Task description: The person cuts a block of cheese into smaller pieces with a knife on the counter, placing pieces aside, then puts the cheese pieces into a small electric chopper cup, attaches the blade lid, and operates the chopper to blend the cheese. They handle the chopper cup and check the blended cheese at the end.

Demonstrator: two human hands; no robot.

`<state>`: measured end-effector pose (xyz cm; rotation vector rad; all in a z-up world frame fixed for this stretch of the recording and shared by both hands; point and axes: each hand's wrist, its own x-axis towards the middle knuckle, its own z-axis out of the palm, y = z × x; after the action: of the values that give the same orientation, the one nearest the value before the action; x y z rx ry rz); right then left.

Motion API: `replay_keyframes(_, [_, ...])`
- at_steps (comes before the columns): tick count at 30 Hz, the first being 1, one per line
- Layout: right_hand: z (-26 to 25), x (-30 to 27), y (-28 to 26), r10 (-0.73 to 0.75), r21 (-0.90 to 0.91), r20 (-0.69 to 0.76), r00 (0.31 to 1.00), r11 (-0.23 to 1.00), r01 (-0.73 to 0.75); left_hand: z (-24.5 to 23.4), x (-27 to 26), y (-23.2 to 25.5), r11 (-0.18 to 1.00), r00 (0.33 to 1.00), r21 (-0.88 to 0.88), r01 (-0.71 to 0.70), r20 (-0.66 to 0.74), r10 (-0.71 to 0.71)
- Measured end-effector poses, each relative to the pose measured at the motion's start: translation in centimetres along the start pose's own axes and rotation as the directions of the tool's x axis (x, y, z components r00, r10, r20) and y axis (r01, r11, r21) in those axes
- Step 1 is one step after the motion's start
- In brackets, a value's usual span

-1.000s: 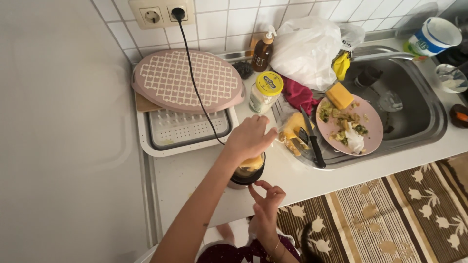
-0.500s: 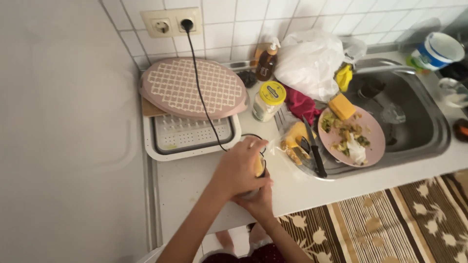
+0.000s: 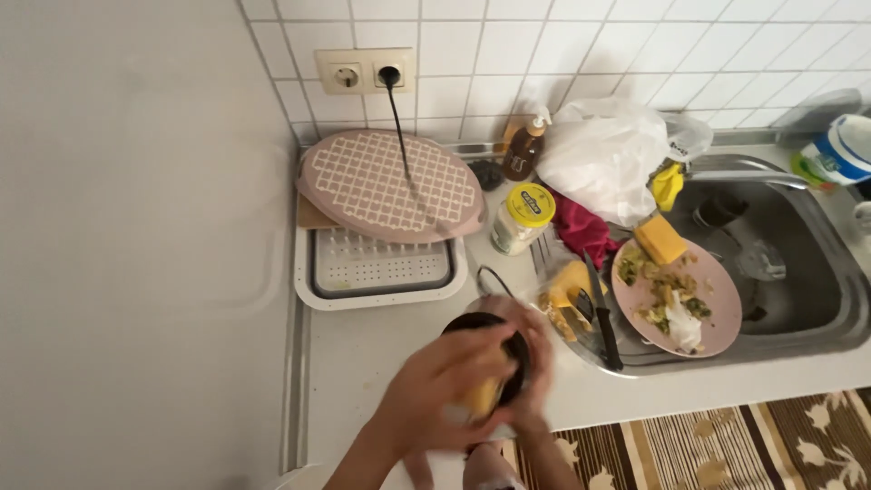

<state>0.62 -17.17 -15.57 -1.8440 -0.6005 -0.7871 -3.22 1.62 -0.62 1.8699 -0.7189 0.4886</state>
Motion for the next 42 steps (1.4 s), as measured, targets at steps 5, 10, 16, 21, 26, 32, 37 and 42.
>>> replay_keyframes(5, [-6.5,7.8,-5.2,-0.355,-0.406,0.138,0.925,0.831,0.380,-2.2,0.6,2.3,0.983,0.943,-0.050,-0.175,-0.296,0.152])
replay_keyframes(10, [-6.2,8.5,-6.3,-0.353,-0.349,0.161,0.922,0.853,0.387,1.3,-3.8,0.7,0.951,0.817,-0.045,-0.305,-0.526,0.237])
replay_keyframes(16, [-5.3,7.6,-6.7,-0.361,-0.321,0.149,0.921,0.863,0.390,-2.6,-2.1,2.8,0.958,0.871,-0.155,-0.241,-0.470,0.143])
replay_keyframes(21, [-3.9,9.4,-10.0,-0.227,-0.209,0.162,0.960,0.943,0.258,-0.9,-5.4,2.7,0.997,0.880,-0.067,-0.044,-0.476,0.007])
replay_keyframes(26, [0.4,-2.3,-0.2,0.599,0.581,0.098,0.795,0.614,-0.534,-0.6,-0.7,3.0,0.992,0.921,-0.111,0.059,-0.377,-0.097])
replay_keyframes(32, [2.0,-4.9,0.7,0.481,0.150,0.202,0.853,0.846,-0.512,1.5,0.7,-2.1,0.904,0.915,-0.210,0.371,-0.080,-0.394])
replay_keyframes(37, [2.8,-5.1,1.1,0.537,0.349,0.252,0.805,0.725,-0.593,4.5,1.9,-9.0,0.671,0.788,-0.482,0.563,0.069,-0.612])
replay_keyframes(42, [1.7,-4.6,1.9,0.506,0.267,0.378,0.776,0.742,-0.614,6.0,6.5,-7.9,0.902,0.915,0.161,0.401,-0.023,-0.403])
